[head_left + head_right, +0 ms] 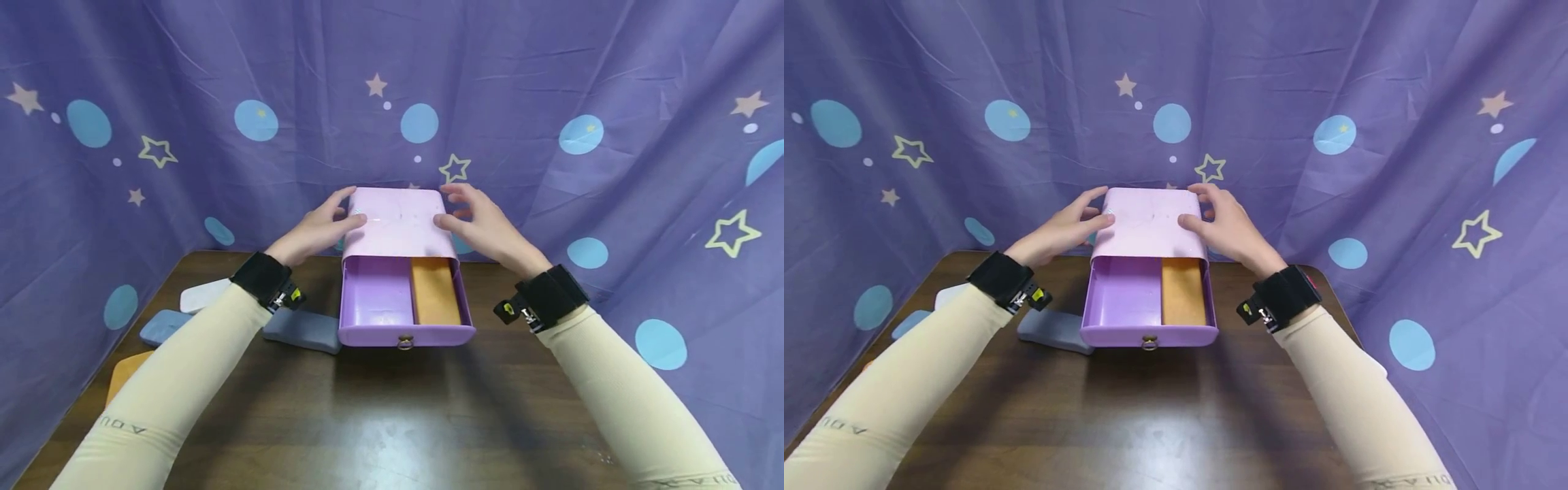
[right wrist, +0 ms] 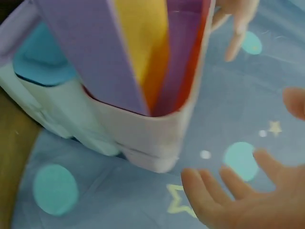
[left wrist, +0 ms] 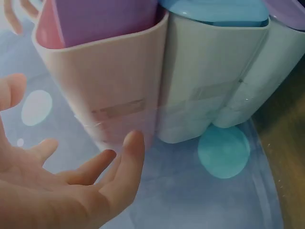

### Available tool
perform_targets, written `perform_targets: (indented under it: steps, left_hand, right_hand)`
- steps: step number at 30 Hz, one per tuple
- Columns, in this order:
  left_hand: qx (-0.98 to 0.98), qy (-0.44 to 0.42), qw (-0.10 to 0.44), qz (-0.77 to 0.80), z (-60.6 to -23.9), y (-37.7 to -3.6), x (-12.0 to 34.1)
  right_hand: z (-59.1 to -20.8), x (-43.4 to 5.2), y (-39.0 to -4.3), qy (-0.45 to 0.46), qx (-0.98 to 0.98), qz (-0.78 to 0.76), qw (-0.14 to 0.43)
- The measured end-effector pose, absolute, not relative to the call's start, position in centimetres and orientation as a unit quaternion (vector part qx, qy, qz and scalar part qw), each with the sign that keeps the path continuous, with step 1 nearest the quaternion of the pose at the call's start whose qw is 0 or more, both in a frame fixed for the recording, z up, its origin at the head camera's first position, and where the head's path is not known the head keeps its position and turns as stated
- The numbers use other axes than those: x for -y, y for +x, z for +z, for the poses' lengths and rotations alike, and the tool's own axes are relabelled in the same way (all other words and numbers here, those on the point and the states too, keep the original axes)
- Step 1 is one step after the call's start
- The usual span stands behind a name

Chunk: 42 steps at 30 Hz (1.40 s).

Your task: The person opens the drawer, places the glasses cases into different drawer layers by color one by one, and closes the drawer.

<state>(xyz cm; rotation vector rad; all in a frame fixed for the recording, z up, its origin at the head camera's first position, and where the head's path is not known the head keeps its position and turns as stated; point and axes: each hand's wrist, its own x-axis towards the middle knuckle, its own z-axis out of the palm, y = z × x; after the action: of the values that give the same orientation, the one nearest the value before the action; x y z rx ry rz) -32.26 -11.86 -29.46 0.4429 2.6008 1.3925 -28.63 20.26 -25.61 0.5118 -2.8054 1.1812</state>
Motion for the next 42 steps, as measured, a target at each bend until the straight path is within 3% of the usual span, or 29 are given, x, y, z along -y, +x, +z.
perform_targets:
  steps: [6, 19, 26, 42]
  left_hand:
    - [-0.888, 0.167, 0.032, 0.428, -29.0, -31.1, 12.3]
    - [-0.906, 0.215, -0.043, 0.362, -28.7, -28.4, 12.8]
    - [-0.910, 0.216, -0.069, 0.348, -28.9, -27.3, 13.0]
    - [-0.912, 0.224, -0.069, 0.335, -29.4, -25.3, 14.7]
  right_hand:
    - [-27.2, -19.6, -30.6, 0.095, 0.872, 0.480, -0.013]
    - [-30.7, -18.5, -32.8, 0.037, 0.819, 0.567, -0.071]
    - [-31.9, -17.5, -33.2, 0.053, 0.822, 0.566, -0.048]
    - [-32.5, -17.2, -34.0, 0.065, 0.838, 0.541, -0.035]
